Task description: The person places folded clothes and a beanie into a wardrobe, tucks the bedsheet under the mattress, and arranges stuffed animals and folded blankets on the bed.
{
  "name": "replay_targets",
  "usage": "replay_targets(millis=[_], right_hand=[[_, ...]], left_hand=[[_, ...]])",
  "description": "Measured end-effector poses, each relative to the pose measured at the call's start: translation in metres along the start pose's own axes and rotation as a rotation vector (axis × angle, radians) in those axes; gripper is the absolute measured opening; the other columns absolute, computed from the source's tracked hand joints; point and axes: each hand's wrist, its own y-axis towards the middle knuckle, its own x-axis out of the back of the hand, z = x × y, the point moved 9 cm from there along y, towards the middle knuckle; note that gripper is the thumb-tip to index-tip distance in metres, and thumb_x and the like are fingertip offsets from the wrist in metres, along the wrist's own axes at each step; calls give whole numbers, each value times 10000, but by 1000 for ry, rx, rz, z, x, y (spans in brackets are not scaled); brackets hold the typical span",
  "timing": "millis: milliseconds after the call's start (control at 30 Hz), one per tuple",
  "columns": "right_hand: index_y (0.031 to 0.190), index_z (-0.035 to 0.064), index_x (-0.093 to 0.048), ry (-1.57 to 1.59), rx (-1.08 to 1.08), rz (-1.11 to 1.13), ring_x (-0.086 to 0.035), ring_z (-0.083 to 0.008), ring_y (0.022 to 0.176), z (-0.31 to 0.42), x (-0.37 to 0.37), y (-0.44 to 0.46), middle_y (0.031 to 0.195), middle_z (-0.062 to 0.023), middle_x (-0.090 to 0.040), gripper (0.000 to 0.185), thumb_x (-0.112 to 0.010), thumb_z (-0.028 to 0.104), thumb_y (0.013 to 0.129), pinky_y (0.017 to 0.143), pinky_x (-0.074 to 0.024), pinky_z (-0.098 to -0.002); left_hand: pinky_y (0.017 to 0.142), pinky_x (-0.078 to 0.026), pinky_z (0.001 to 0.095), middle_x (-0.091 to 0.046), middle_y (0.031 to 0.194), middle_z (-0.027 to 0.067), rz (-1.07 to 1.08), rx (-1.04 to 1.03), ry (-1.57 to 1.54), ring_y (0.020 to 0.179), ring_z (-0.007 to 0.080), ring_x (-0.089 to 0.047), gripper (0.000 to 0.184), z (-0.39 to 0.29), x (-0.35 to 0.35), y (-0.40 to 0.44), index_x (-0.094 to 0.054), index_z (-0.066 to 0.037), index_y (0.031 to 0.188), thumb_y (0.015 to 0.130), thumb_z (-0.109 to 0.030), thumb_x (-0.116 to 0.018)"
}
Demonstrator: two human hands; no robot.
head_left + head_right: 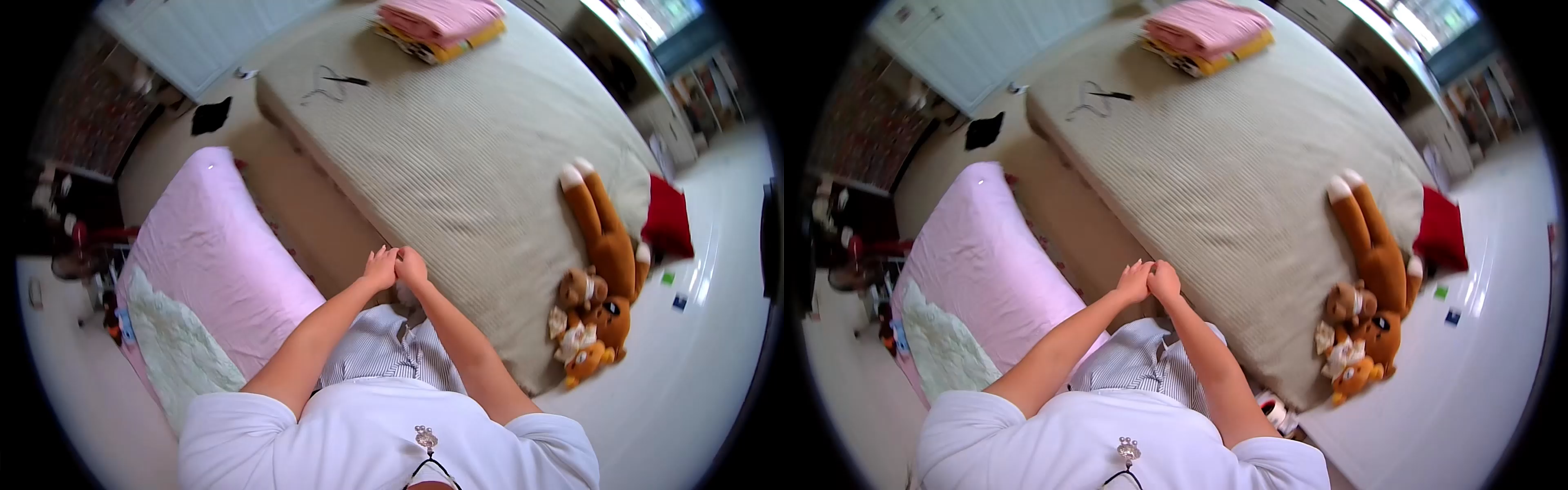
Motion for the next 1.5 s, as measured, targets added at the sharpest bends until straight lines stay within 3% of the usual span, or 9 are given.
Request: replay_targets(millis=[167,267,567,667,767,800,1067,1267,1500], right_hand=[[971,25,-636,-59,234,148,-612,-351,945,117,-57,18,988,-181,-645,289,-553,209,765,815,-484,-425],[992,14,-631,1,282,155,-611,-343,954,167,-62,21,998,-178,-641,302,-553,207,773,821,-482,-420],[966,13,-630,187,234,-82,-624,-363,867,242,-35,121,927,-187,-651,251,-537,196,820,744,-485,-435],[969,22,-633,230,232,-90,-629,-364,856,269,-47,175,907,-190,-656,250,-534,202,827,737,-487,-433],[967,30,-629,192,207,-28,-626,-374,863,296,-68,244,922,-193,-656,245,-534,213,834,743,-487,-445],[971,31,-627,167,199,-17,-625,-376,863,307,-71,260,924,-193,-656,247,-534,215,835,744,-487,-449],[1007,27,-608,141,304,7,-625,-328,899,393,-86,376,946,-166,-649,251,-592,155,792,759,-487,-411],[947,58,-661,93,163,-30,-624,-310,865,385,-97,465,926,-162,-647,216,-553,70,760,747,-484,-394],[937,60,-674,129,-296,-43,-628,-326,877,330,-103,574,888,-169,-661,242,-532,42,741,758,-485,-403]], left_hand=[[1034,-357,484,-541,1277,122,-258,197,-288,1269,359,-424,427,92,84,-33,-473,-144,1231,824,-179,-598],[968,-434,418,-553,1250,139,-338,270,-561,1208,368,-476,437,138,91,-31,-473,-148,1234,816,-159,-599],[1002,-403,449,-552,1262,139,-429,66,-270,1249,363,-444,378,145,222,56,-489,-143,1257,881,-186,-497],[1020,-390,442,-549,1265,149,-433,45,-301,1256,360,-440,387,185,247,112,-502,-143,1258,872,-178,-512],[1019,-391,443,-554,1253,153,-361,93,-314,1238,363,-453,376,208,295,143,-519,-135,1242,866,-161,-512],[1005,-397,431,-531,1266,169,-348,136,-235,1214,376,-451,489,221,305,156,-502,-128,1270,789,-54,-554],[953,-438,435,-569,1210,142,-258,147,-256,1155,335,-511,420,304,400,254,-559,-159,1204,787,-173,-605],[956,-436,427,-565,1235,119,-75,128,-204,1163,324,-511,452,341,422,318,-550,-145,1229,782,-191,-605],[961,-432,427,-538,1274,134,244,17,-103,1181,322,-497,479,391,423,428,-545,-131,1245,766,-143,-547]])
